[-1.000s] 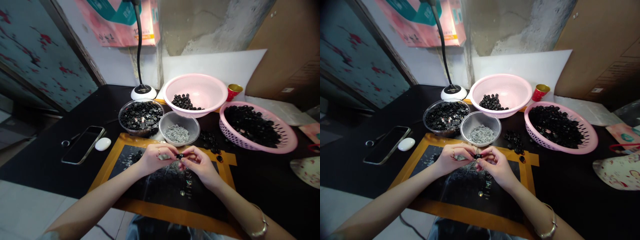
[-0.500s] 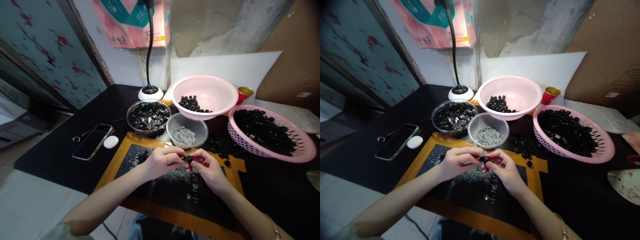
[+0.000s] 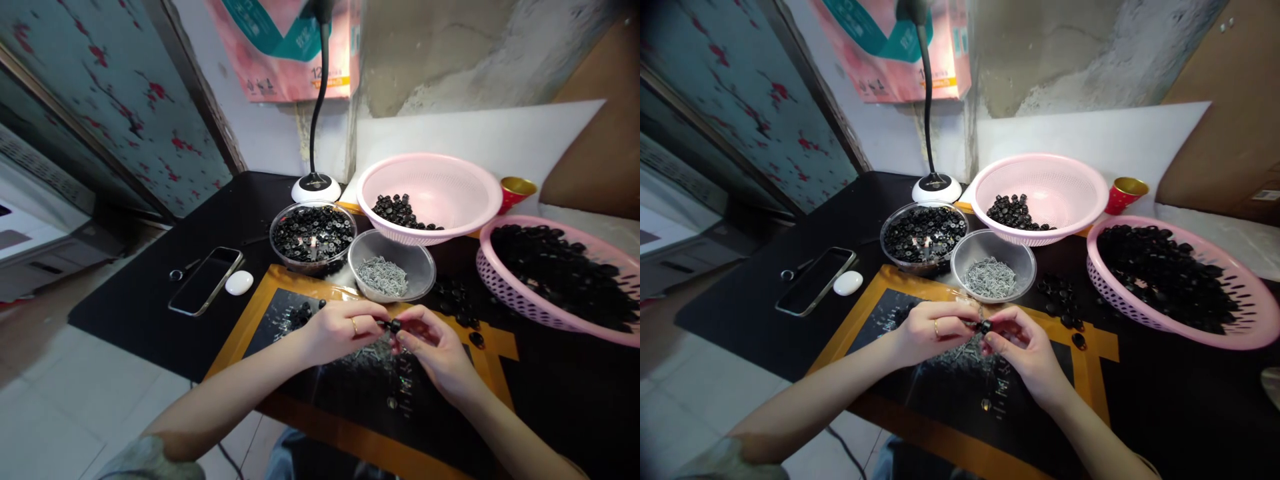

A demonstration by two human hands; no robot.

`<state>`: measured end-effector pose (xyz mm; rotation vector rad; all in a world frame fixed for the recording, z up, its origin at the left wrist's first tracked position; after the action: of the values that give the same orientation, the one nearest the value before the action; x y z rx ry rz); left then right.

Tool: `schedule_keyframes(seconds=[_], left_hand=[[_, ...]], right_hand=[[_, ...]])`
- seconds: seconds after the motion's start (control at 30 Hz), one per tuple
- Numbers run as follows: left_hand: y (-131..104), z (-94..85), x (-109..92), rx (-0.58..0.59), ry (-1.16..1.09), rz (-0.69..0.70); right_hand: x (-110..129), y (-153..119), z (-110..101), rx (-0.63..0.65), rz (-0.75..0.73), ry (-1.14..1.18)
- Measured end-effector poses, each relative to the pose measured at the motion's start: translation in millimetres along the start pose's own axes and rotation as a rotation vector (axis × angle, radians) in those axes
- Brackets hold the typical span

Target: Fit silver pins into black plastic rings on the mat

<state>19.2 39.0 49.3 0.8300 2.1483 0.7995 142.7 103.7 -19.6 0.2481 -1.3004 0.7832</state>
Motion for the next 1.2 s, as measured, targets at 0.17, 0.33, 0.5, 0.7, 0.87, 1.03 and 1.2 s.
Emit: schedule_keyframes(seconds=[0.17, 0.33, 0.5, 0.7, 0.87, 1.03, 1.2], left_hand=[[0, -0.8, 1, -0.021, -0.007, 0.007], [1, -2.0, -3, -0.046, 0.037, 0.045], [2, -3.3, -7, -0.065, 0.108, 0.098], [2, -1.9, -9, -0.033, 0.11, 0.095], [3, 0.0, -11, -0.002, 0.118, 0.082], [6, 1.1, -19, -0.004, 0.181, 0.1], [5, 1.9, -24, -0.067, 0.206, 0.109]], right_hand=[[-3, 1, 3, 0.022, 0.066, 0.121], [-13, 3, 4, 0.068, 0.143, 0.208], [-21, 3, 10, 0.127, 0.185, 0.201], [-21, 1, 17, 0.184, 0.177, 0.202], [-21, 0, 16, 0.158, 0.16, 0.167], [-26, 1, 13, 0.085, 0.17, 0.21], [-25, -1, 13, 0.084, 0.166, 0.313]])
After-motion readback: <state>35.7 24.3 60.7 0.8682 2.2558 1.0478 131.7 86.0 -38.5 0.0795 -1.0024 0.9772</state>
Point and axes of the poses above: each hand's wrist, its own y-axis towards the middle knuckle, its own z-axis out of the palm, x = y × z, the point moved 7 cm from there along y, towards the middle knuckle, and after that the axes turned 7 degrees about z, right-handed, at the moved point
